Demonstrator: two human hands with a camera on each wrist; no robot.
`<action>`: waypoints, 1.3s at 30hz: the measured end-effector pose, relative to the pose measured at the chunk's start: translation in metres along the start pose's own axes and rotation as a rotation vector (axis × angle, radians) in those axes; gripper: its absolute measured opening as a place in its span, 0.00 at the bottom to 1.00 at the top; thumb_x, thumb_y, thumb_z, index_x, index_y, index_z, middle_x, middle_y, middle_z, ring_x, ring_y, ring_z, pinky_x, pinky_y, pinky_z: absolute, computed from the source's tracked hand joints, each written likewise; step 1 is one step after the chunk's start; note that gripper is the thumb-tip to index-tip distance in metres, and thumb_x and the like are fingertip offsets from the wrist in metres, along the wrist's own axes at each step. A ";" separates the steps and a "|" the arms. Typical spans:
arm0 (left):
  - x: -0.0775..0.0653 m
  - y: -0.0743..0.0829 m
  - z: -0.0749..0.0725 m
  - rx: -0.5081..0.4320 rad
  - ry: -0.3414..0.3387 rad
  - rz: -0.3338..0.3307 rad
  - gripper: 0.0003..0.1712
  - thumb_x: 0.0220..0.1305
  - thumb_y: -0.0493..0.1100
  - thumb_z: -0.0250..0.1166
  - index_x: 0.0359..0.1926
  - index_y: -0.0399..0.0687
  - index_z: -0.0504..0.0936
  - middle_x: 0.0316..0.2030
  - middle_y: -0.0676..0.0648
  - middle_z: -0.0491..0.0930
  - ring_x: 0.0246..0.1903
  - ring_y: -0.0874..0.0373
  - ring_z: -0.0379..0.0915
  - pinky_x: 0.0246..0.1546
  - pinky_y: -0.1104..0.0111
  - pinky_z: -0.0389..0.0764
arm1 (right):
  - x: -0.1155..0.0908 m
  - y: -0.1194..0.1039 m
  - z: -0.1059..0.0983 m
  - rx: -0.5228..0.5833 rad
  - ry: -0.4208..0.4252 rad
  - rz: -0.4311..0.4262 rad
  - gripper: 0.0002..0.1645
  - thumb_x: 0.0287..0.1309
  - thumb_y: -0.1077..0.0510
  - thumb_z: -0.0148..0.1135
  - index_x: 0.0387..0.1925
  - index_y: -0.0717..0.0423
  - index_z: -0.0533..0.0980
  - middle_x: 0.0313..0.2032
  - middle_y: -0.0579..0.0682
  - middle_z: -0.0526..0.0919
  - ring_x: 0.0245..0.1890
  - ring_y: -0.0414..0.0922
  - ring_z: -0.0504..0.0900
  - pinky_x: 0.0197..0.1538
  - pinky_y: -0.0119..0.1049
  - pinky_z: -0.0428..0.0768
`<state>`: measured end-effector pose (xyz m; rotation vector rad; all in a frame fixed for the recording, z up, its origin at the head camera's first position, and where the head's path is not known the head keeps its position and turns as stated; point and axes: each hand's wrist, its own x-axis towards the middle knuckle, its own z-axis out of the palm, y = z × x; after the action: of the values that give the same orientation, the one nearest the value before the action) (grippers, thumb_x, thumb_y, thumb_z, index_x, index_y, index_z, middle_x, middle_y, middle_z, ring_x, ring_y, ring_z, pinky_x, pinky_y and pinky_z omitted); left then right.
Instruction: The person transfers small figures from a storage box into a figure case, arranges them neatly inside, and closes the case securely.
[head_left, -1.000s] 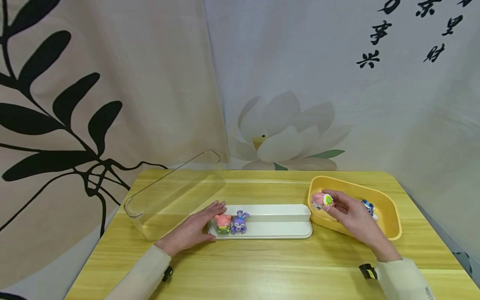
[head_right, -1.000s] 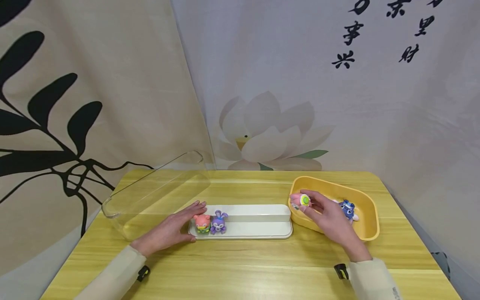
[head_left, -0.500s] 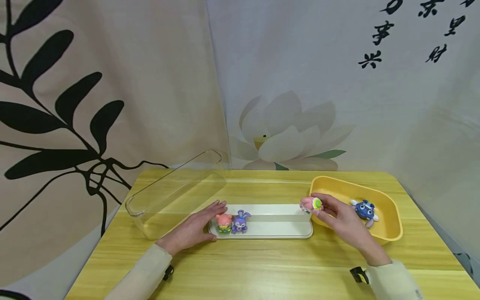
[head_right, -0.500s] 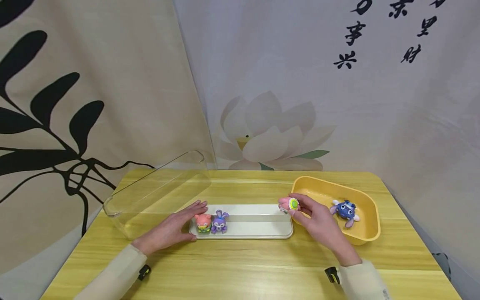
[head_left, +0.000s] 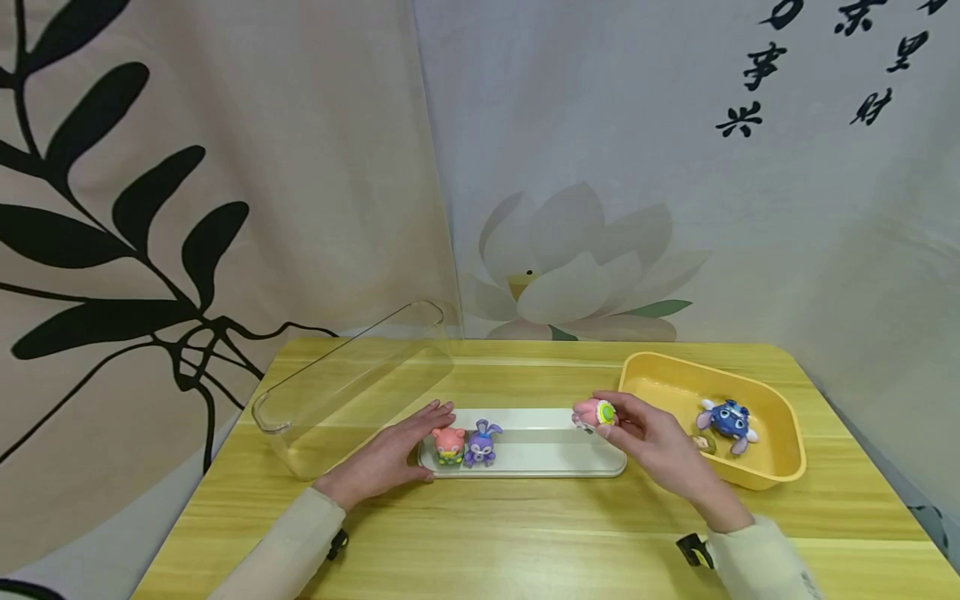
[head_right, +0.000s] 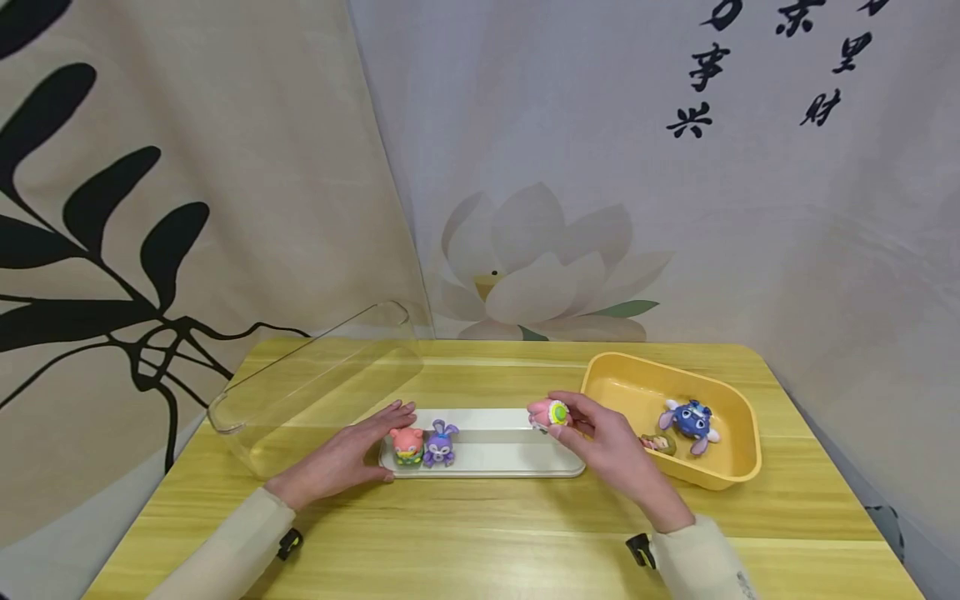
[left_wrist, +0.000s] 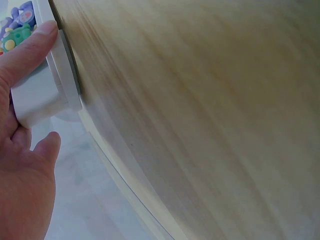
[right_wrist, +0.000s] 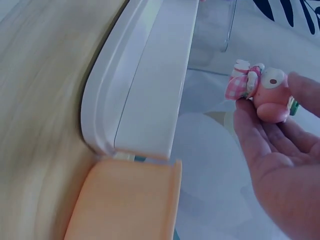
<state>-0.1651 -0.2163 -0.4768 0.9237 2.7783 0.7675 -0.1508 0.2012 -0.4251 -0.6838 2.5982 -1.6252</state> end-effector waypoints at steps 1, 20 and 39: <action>0.000 0.000 0.000 0.000 0.000 -0.001 0.54 0.53 0.38 0.81 0.78 0.51 0.65 0.81 0.50 0.54 0.79 0.49 0.48 0.75 0.51 0.63 | 0.001 -0.001 0.002 -0.006 -0.004 0.009 0.25 0.71 0.58 0.65 0.66 0.62 0.75 0.54 0.57 0.85 0.48 0.41 0.85 0.49 0.28 0.85; 0.001 0.000 0.001 0.016 0.000 -0.003 0.54 0.52 0.38 0.82 0.78 0.50 0.65 0.81 0.50 0.54 0.79 0.49 0.49 0.74 0.52 0.63 | 0.013 -0.011 0.036 0.044 -0.118 0.005 0.27 0.72 0.56 0.65 0.66 0.62 0.74 0.55 0.54 0.85 0.51 0.46 0.85 0.52 0.32 0.85; 0.001 0.001 0.001 0.010 -0.005 -0.018 0.54 0.53 0.39 0.81 0.78 0.51 0.65 0.81 0.50 0.54 0.79 0.49 0.48 0.75 0.51 0.62 | 0.024 -0.009 0.063 -0.010 -0.149 -0.046 0.23 0.70 0.61 0.66 0.63 0.62 0.77 0.57 0.54 0.80 0.48 0.47 0.81 0.57 0.37 0.85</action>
<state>-0.1652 -0.2152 -0.4768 0.8996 2.7842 0.7488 -0.1548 0.1356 -0.4413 -0.8371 2.5055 -1.5105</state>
